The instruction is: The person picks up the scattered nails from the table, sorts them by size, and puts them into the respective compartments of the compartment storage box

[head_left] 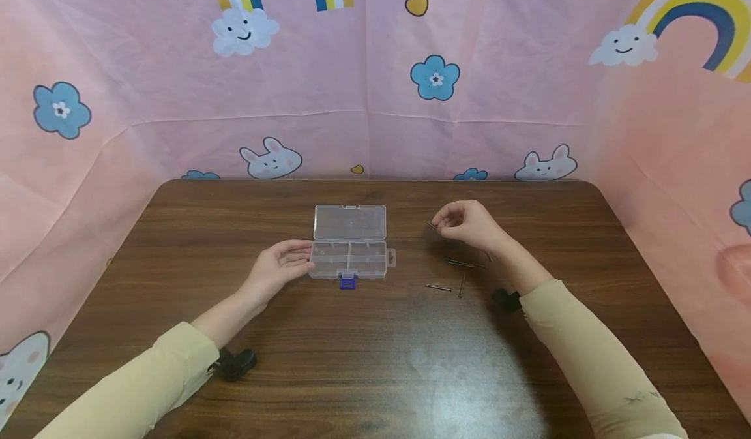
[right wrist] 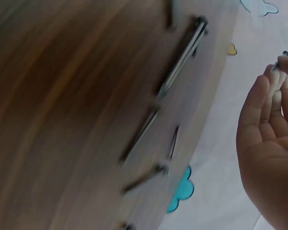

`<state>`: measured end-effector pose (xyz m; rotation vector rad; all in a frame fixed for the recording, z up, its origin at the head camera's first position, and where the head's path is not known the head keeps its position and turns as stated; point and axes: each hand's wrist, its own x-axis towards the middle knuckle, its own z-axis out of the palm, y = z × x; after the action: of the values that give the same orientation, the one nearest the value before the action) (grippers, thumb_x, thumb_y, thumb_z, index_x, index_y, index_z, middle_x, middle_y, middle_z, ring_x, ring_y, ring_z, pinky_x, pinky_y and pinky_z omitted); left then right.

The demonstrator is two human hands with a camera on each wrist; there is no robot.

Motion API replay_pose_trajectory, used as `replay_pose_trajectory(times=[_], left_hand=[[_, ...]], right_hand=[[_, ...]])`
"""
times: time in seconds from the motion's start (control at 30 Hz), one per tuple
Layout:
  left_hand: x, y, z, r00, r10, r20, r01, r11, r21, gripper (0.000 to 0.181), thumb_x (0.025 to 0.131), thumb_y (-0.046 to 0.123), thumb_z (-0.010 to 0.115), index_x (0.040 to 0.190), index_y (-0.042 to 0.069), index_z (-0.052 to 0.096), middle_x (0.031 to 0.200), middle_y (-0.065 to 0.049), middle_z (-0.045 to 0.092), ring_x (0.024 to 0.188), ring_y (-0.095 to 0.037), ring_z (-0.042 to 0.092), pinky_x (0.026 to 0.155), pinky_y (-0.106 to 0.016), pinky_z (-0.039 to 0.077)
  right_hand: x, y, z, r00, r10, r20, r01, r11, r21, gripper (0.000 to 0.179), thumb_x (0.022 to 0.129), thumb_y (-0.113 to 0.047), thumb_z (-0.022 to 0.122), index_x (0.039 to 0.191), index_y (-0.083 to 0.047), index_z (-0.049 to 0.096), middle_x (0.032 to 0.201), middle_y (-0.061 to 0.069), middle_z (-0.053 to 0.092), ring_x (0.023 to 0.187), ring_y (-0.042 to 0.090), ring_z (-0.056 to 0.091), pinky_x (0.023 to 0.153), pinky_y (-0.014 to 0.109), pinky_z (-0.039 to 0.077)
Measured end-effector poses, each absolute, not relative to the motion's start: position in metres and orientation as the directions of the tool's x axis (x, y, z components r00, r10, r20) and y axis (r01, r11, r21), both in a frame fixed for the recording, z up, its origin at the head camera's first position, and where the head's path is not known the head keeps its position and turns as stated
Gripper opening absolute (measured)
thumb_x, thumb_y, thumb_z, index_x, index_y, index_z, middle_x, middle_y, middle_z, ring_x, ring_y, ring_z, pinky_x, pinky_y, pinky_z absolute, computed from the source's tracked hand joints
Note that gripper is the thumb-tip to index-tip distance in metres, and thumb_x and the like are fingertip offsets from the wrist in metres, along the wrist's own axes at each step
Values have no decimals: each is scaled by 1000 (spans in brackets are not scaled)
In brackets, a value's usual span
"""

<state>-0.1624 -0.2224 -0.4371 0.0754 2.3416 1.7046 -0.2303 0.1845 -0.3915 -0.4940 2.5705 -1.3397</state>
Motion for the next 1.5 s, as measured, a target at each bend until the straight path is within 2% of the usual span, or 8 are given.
replay_pose_trajectory(times=[0.2,0.4,0.63,0.97,1.5], left_hand=[[-163,-223,-437,-968,187,-166,-101,314,944,56,101,11,73,150,-6,51,149,-30,59,139,-43,58,95,-8,54],[-163,-223,-438,-969,185,-164,-99,316,944,57,101,11,73,150,-6,51,149,-30,59,139,-43,59,95,-7,53],[-162,-223,-437,-969,184,-166,-101,316,943,57,101,12,73,150,-5,51,149,-30,59,139,-43,59,95,-7,53],[-162,-223,-437,-969,184,-165,-98,324,941,56,101,12,74,150,-5,52,148,-30,60,138,-42,60,94,-7,53],[-162,-224,-439,-970,184,-159,-93,324,941,57,101,13,74,150,-5,51,149,-29,59,138,-42,59,95,-8,53]], right_hand=[[-233,163,-390,-906,-424,-13,-220,497,-839,17,94,4,67,109,8,75,108,25,76,87,12,66,77,19,55],[-235,142,-392,-884,-467,-6,-244,474,-846,19,94,4,66,109,8,76,104,20,77,85,13,66,75,22,54],[-236,119,-395,-854,-520,-2,-271,447,-852,17,94,4,67,107,4,77,102,17,78,87,11,68,80,24,58],[-233,91,-395,-814,-580,-17,-299,443,-845,16,92,6,66,104,4,76,99,16,78,84,8,66,81,25,60],[-231,72,-399,-756,-655,1,-419,483,-769,15,93,5,68,102,-1,78,93,10,78,81,7,65,76,20,57]])
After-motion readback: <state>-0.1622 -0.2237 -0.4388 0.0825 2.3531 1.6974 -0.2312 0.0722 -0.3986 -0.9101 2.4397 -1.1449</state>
